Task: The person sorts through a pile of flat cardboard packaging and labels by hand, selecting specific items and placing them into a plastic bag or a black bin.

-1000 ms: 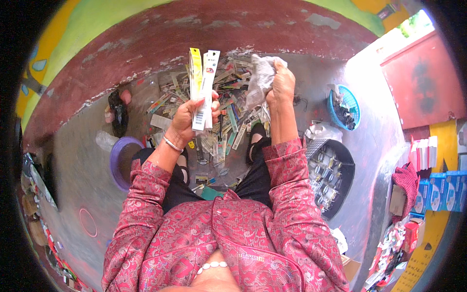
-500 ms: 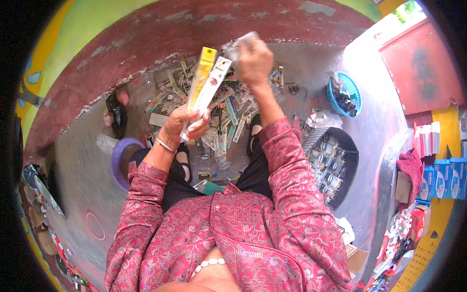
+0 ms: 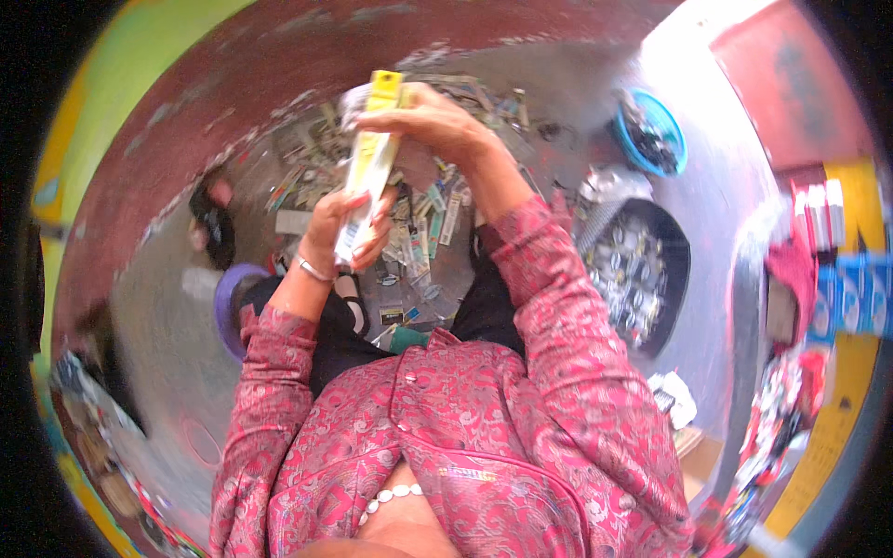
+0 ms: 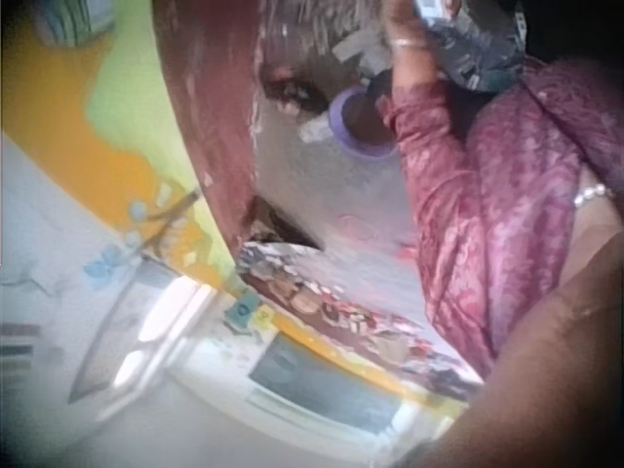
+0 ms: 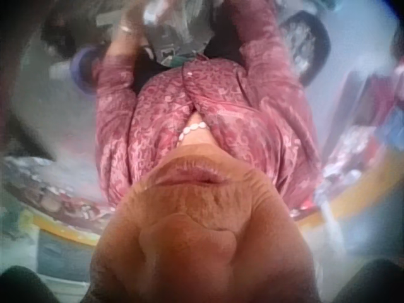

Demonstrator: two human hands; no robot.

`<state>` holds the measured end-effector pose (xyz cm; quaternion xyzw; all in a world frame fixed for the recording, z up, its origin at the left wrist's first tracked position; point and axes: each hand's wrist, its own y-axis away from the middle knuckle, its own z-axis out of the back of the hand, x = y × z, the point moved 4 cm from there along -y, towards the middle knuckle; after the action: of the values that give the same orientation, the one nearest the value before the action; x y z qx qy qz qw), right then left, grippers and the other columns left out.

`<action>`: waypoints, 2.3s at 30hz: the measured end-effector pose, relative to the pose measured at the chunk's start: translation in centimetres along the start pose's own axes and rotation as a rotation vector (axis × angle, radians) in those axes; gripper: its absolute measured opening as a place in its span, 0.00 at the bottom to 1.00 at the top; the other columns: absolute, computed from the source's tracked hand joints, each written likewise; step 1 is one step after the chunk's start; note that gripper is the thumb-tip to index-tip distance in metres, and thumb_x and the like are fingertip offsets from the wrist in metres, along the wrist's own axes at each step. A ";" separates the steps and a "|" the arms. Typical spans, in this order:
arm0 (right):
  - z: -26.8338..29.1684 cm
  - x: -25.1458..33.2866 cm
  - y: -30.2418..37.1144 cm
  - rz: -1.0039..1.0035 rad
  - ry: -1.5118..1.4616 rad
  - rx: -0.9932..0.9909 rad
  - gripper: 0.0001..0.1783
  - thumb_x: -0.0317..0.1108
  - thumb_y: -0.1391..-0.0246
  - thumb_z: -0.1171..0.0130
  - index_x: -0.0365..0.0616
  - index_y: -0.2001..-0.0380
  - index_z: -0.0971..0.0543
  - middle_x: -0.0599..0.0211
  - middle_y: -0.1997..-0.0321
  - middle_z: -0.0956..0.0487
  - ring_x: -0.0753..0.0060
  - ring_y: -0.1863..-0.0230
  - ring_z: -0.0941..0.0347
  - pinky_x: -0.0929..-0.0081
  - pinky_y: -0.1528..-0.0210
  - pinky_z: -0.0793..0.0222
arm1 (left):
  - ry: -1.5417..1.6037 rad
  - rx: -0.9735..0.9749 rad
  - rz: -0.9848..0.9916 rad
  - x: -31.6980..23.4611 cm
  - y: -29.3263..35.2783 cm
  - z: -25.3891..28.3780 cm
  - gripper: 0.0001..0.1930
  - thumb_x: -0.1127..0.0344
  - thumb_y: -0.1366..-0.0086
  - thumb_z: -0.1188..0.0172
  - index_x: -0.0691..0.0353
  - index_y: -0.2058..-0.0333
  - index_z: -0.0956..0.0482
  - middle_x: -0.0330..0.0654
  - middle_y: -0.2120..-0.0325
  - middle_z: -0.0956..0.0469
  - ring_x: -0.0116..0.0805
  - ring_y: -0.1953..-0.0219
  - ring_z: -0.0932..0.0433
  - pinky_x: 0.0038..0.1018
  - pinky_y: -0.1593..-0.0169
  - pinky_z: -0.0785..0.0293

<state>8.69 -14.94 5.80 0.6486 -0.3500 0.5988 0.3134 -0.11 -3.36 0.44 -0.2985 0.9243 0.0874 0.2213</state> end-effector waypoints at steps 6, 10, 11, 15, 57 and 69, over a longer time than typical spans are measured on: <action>0.5 -2.8 -1.3 0.083 -0.013 -0.005 0.15 0.42 0.59 0.39 0.40 0.75 0.23 0.70 0.76 0.25 0.78 0.76 0.30 0.78 0.72 0.35 | -0.189 -0.037 -0.025 0.6 -0.7 -0.4 0.35 0.45 0.53 0.43 0.74 0.58 0.37 0.51 0.75 0.27 0.39 0.76 0.25 0.29 0.71 0.25; 1.0 -1.5 -0.8 0.099 0.140 -0.193 0.14 0.40 0.60 0.42 0.38 0.79 0.22 0.66 0.81 0.24 0.74 0.77 0.29 0.75 0.72 0.34 | -0.608 -0.339 -0.079 -1.9 -0.7 0.2 0.44 0.43 0.55 0.42 0.77 0.50 0.41 0.49 0.68 0.28 0.37 0.65 0.25 0.30 0.59 0.26; 1.4 -1.1 -0.6 0.154 0.305 -0.322 0.14 0.40 0.62 0.44 0.38 0.81 0.22 0.59 0.82 0.24 0.65 0.78 0.27 0.71 0.72 0.32 | -0.739 -0.381 -0.085 -2.3 -0.7 0.2 0.42 0.44 0.54 0.41 0.77 0.51 0.39 0.47 0.69 0.27 0.34 0.66 0.25 0.28 0.60 0.26; 1.6 -1.8 -0.6 0.129 0.522 -0.409 0.16 0.43 0.64 0.44 0.39 0.82 0.23 0.51 0.81 0.24 0.54 0.75 0.26 0.67 0.69 0.31 | -0.777 -0.376 -0.017 -1.3 -2.1 -0.5 0.27 0.55 0.48 0.41 0.72 0.58 0.35 0.41 0.79 0.29 0.28 0.79 0.27 0.21 0.75 0.27; -3.8 -4.1 0.6 -0.270 0.264 0.321 0.16 0.43 0.59 0.39 0.42 0.84 0.25 0.77 0.86 0.30 0.86 0.85 0.37 0.83 0.82 0.43 | -0.313 -0.338 -0.436 -6.2 0.2 3.7 0.28 0.61 0.44 0.44 0.69 0.48 0.39 0.47 0.51 0.33 0.37 0.47 0.35 0.34 0.42 0.43; -4.4 -4.4 0.5 -0.267 0.456 0.388 0.22 0.49 0.63 0.42 0.37 0.79 0.23 0.67 0.81 0.26 0.77 0.82 0.33 0.77 0.77 0.37 | 0.242 -0.081 -0.594 -7.8 0.7 4.5 0.15 0.56 0.35 0.56 0.57 0.78 0.38 0.34 0.86 0.41 0.30 0.77 0.34 0.36 0.57 0.34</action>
<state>5.64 -11.23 1.81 0.5857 -0.0621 0.7377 0.3299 6.72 2.54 0.02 -0.5720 0.8121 0.0198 0.1136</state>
